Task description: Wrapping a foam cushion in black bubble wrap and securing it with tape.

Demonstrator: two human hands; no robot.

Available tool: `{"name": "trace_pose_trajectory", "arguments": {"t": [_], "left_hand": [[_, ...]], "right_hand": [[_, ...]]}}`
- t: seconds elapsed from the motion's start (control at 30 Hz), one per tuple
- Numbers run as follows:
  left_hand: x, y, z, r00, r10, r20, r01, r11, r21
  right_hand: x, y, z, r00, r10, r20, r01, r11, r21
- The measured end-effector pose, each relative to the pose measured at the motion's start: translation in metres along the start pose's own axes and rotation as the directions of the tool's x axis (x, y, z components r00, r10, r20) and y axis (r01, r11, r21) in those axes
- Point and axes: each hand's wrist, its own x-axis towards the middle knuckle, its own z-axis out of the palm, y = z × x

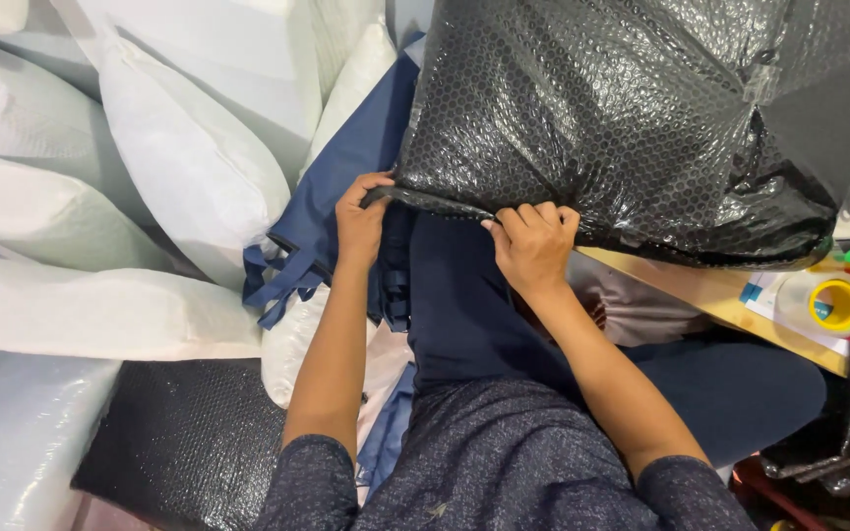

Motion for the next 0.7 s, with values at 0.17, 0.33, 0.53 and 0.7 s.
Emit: {"name": "trace_pose_trajectory", "arguments": {"t": [0.17,0.33,0.53,0.7], "left_hand": [[-0.025,0.020,-0.012,0.999,0.051,0.008,-0.051,0.999,0.007],[-0.040,0.021,-0.023,0.963,0.246,0.107,-0.265,0.931,0.250],[-0.021,-0.005,-0.036,0.680,0.581,0.446,-0.724,0.442,0.529],[0.007,-0.029,-0.041,0.546,0.698,0.463,-0.807,0.290,0.515]], "right_hand": [[-0.003,0.003,0.008,0.996,0.083,0.018,-0.083,0.996,0.011],[-0.002,0.002,0.008,0.994,0.105,0.024,-0.106,0.994,0.031],[-0.001,-0.002,0.003,0.995,0.093,-0.020,-0.092,0.995,0.047],[-0.007,0.000,0.007,0.993,0.018,-0.120,-0.015,1.000,0.027]]}}
